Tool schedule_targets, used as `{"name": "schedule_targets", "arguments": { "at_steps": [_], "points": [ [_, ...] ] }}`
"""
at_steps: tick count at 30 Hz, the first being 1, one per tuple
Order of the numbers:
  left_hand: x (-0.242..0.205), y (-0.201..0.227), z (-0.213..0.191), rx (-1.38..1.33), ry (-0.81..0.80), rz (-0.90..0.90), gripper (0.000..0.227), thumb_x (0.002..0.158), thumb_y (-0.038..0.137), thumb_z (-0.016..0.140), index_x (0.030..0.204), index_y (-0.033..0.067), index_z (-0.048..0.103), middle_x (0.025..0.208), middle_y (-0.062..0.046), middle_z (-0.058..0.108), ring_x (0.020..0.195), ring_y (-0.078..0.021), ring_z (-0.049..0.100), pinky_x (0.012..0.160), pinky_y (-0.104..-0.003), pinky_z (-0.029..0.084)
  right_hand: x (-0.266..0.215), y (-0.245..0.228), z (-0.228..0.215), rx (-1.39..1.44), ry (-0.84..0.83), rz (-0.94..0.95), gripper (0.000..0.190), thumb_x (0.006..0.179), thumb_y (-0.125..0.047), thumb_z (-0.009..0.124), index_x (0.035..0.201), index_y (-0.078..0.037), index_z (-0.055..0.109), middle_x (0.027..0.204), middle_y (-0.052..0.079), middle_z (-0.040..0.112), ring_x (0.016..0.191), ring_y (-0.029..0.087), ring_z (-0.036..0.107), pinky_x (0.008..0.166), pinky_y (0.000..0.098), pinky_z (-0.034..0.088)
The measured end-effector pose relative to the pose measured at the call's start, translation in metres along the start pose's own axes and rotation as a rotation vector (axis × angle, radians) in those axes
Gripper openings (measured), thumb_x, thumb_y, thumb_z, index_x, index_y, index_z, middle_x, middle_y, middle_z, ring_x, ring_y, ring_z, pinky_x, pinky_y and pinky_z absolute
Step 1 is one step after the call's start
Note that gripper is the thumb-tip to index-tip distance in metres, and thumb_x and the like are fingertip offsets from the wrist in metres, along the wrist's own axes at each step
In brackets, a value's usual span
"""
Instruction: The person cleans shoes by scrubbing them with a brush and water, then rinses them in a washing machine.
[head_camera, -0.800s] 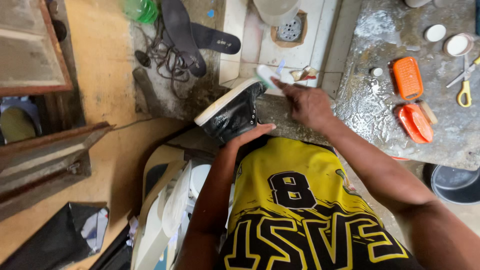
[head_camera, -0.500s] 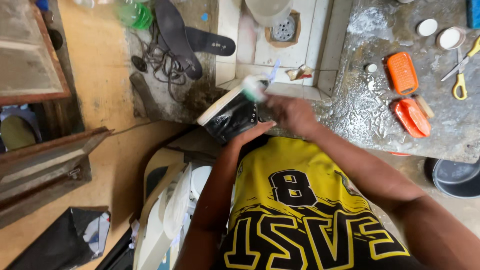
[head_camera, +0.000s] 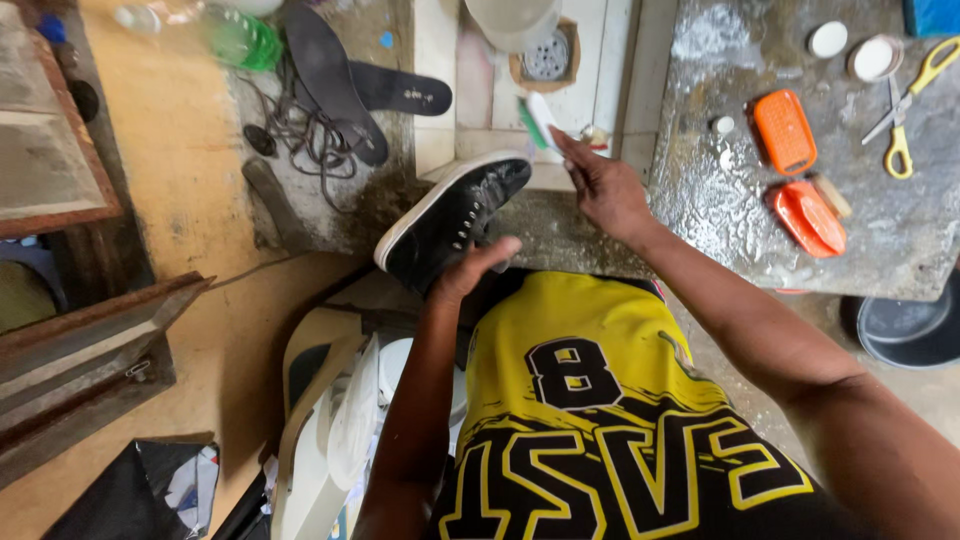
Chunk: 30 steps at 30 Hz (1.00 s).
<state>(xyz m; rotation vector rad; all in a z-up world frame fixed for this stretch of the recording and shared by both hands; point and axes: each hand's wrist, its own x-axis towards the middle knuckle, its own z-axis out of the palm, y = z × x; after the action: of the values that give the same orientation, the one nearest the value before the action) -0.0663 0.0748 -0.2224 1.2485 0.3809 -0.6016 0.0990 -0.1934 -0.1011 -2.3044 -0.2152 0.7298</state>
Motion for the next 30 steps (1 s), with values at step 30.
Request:
{"name": "schedule_targets", "arguments": {
  "at_steps": [30],
  "points": [
    [0.013, 0.086, 0.032, -1.003, 0.103, 0.158, 0.102, 0.09, 0.072, 0.058, 0.151, -0.0073, 0.042, 0.151, -0.019, 0.052, 0.139, -0.0341, 0.051, 0.122, -0.047, 0.036, 0.012, -0.056, 0.052, -0.272, 0.031, -0.295, 0.083, 0.087, -0.012, 0.061, 0.162, -0.03, 0.03, 0.095, 0.016, 0.072, 0.068, 0.034, 0.07, 0.059, 0.0491, 0.056]
  ]
}}
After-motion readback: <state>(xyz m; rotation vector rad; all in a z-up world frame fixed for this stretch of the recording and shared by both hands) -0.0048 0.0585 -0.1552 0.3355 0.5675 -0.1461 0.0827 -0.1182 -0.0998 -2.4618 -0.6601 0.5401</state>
